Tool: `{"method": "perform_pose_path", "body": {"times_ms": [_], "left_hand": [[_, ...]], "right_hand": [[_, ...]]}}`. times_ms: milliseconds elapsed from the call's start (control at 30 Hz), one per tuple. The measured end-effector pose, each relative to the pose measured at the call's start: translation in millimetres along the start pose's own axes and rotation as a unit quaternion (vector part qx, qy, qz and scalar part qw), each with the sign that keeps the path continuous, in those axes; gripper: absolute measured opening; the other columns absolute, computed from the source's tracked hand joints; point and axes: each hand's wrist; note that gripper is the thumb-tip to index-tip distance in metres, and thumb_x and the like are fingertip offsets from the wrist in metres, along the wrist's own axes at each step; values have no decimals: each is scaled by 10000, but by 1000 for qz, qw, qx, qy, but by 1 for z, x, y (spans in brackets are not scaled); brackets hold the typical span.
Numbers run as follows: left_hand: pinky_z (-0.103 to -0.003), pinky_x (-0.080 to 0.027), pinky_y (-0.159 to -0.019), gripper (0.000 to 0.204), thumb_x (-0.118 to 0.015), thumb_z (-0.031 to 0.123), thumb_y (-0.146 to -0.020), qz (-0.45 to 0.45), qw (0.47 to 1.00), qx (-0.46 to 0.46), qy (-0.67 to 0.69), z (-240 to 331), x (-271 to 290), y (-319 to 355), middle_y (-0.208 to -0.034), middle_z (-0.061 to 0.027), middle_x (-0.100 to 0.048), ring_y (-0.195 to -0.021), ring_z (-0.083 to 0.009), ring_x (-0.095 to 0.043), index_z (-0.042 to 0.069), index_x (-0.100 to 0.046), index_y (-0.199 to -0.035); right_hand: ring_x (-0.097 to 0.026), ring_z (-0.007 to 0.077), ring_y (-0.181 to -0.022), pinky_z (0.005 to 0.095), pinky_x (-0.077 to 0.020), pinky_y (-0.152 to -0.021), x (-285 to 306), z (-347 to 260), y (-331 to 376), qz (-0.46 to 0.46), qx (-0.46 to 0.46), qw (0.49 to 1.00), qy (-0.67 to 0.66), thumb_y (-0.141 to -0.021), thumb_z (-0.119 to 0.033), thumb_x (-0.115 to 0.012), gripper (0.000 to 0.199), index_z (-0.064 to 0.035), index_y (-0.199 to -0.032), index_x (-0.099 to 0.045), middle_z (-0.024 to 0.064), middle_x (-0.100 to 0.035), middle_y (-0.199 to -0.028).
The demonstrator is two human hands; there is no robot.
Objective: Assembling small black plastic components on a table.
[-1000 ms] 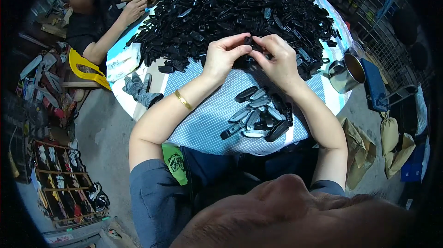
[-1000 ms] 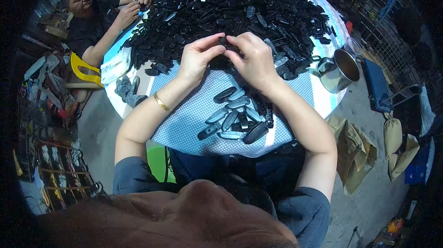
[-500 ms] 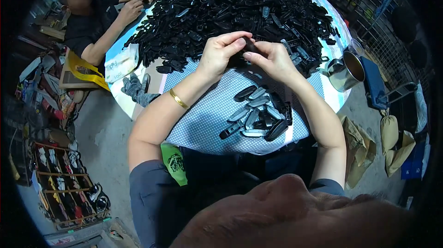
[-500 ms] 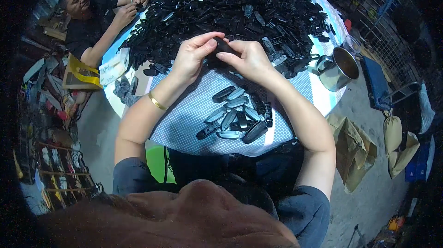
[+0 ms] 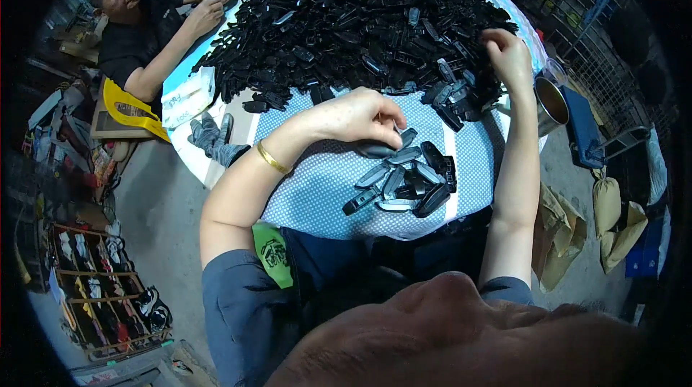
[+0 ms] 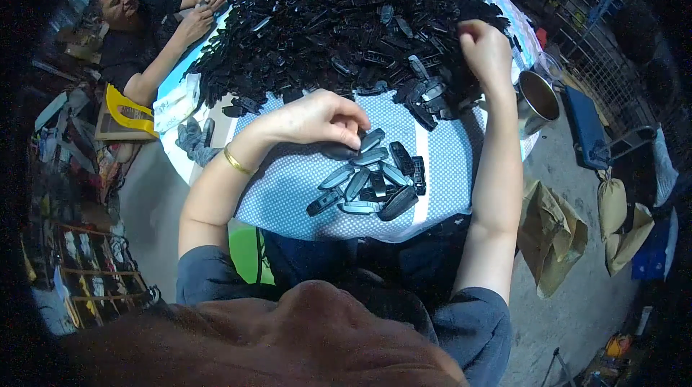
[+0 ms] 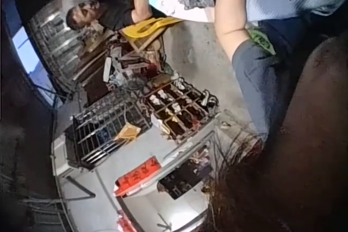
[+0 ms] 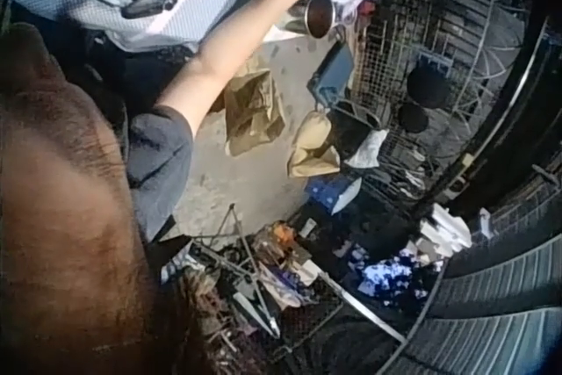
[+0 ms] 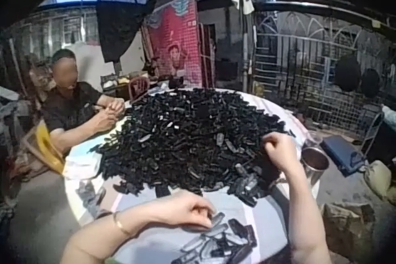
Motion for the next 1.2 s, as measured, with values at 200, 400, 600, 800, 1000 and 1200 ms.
{"method": "perform_pose_path", "body": {"times_ms": [200, 400, 600, 800, 1000, 1200], "left_hand": [[-330, -474, -681, 245, -691, 200, -730, 229, 943, 37, -237, -16, 8, 1, -806, -124, -580, -762, -255, -592, 0, -641, -862], [-347, -465, -739, 274, -708, 160, -686, 241, 898, 46, -366, -29, -11, -4, -885, -119, -536, -862, -283, -543, 9, -626, -898], [-345, -491, -713, 161, -672, 123, -672, 261, 864, -8, -430, -30, -21, -7, -851, -110, -555, -853, -255, -536, 7, -614, -767], [-354, -475, -713, 211, -643, 118, -724, 361, 865, -45, -346, -32, -15, -10, -829, -125, -578, -788, -293, -558, 5, -611, -900], [-223, -478, -619, 322, -605, 132, -832, 358, 928, 32, 99, -40, -8, -18, -854, -39, -608, -679, -98, -570, -20, -552, -1112], [-200, -490, -622, 323, -562, 101, -861, 269, 846, 41, 459, -45, -4, -19, -901, -31, -598, -705, -100, -580, 8, -516, -1166]], "right_hand": [[-646, 222, -786, 311, -496, -720, 4, -11, 4, -68, -46, 996, 37, -787, -134, -596, 214, -82, -983, -664, 97, -673, -884], [-630, 258, -777, 314, -490, -685, -16, -24, 4, 75, 63, 995, 17, -818, -156, -592, 164, -67, -936, -664, 115, -655, -855], [-560, 242, -946, 326, -476, -782, -54, -79, -4, 31, 230, 972, 47, -807, -141, -596, 181, -78, -969, -645, 81, -618, -994], [-634, 319, -707, 389, -507, -621, -64, -109, -29, 43, 189, 981, 17, -825, -361, -587, 318, -69, -936, -650, 133, -649, -780], [-630, 305, -859, 393, -507, -750, -65, -111, -33, -152, 109, 978, 95, -740, -335, -669, 321, -54, -895, -660, 156, -653, -880], [-621, 130, -741, 257, -495, -643, -55, -96, -14, -92, 80, 981, -154, -803, -142, -619, 307, -51, -1096, -604, 85, -657, -892]]}}
Point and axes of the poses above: each hand's wrist, its own y-axis away from the middle knuckle, its own x-axis out of the back of the hand, z = x × y
